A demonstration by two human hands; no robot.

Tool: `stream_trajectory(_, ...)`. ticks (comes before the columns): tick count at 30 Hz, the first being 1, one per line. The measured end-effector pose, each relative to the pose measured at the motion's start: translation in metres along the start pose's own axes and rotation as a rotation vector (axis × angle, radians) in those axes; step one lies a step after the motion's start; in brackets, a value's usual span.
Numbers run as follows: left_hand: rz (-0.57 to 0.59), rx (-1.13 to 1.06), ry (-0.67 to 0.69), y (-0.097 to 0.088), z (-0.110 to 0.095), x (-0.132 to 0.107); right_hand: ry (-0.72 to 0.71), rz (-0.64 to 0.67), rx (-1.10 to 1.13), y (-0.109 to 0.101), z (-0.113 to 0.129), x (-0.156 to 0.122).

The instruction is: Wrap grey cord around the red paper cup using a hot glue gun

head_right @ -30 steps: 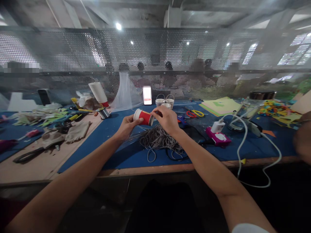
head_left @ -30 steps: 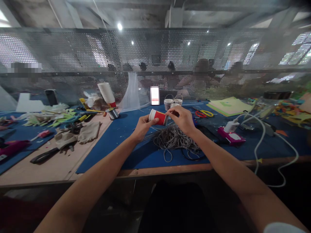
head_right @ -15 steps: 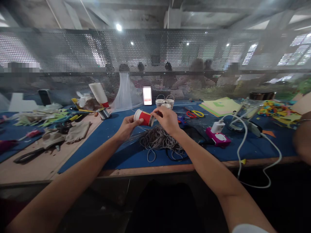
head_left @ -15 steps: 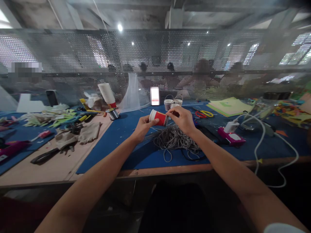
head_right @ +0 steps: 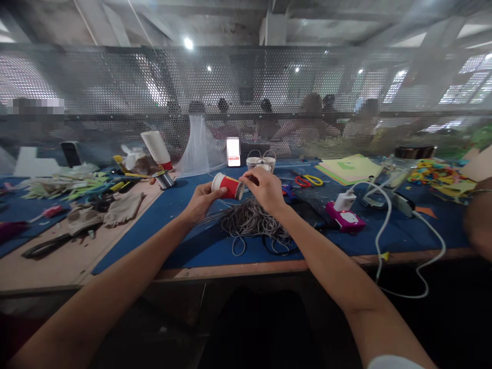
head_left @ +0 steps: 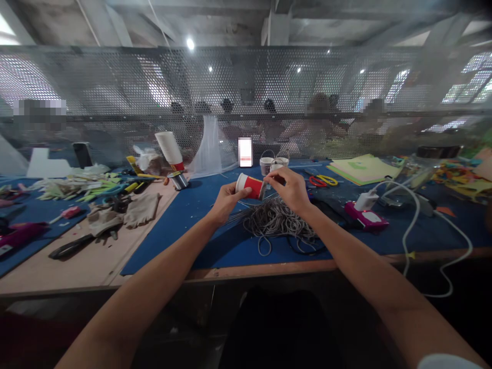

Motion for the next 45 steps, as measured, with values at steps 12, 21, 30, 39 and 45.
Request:
stream_trajectory(12,0.017,-0.011,-0.004,0.0004,-0.0014,-0.0010,-0.013,-0.002,-0.001,0.0006,-0.0029,-0.0010)
stream_trajectory(21,0.002,-0.015,-0.019,-0.0007,0.0007,0.0005,-0.013,-0.004,-0.003,0.0007,-0.0019,-0.0007)
stream_trajectory(30,0.021,-0.028,-0.006,-0.0002,0.0003,0.0001,-0.005,-0.002,-0.006,0.0008,-0.0034,-0.0012)
stream_trajectory(39,0.026,-0.020,-0.023,0.0003,-0.0023,-0.0008,-0.001,0.008,-0.011,0.0008,-0.0031,-0.0012)
stream_trajectory(45,0.039,-0.029,-0.019,-0.0007,-0.0004,-0.0004,-0.007,0.000,-0.010,0.0007,-0.0027,-0.0013)
Point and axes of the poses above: each hand's wrist, its own x-axis towards the middle knuckle, its own y-axis out of the palm, z = x × y, the point moved 1 cm from there along x, towards the middle knuckle, and after that the axes turned 5 degrees about -y, right-handed, at the moved point
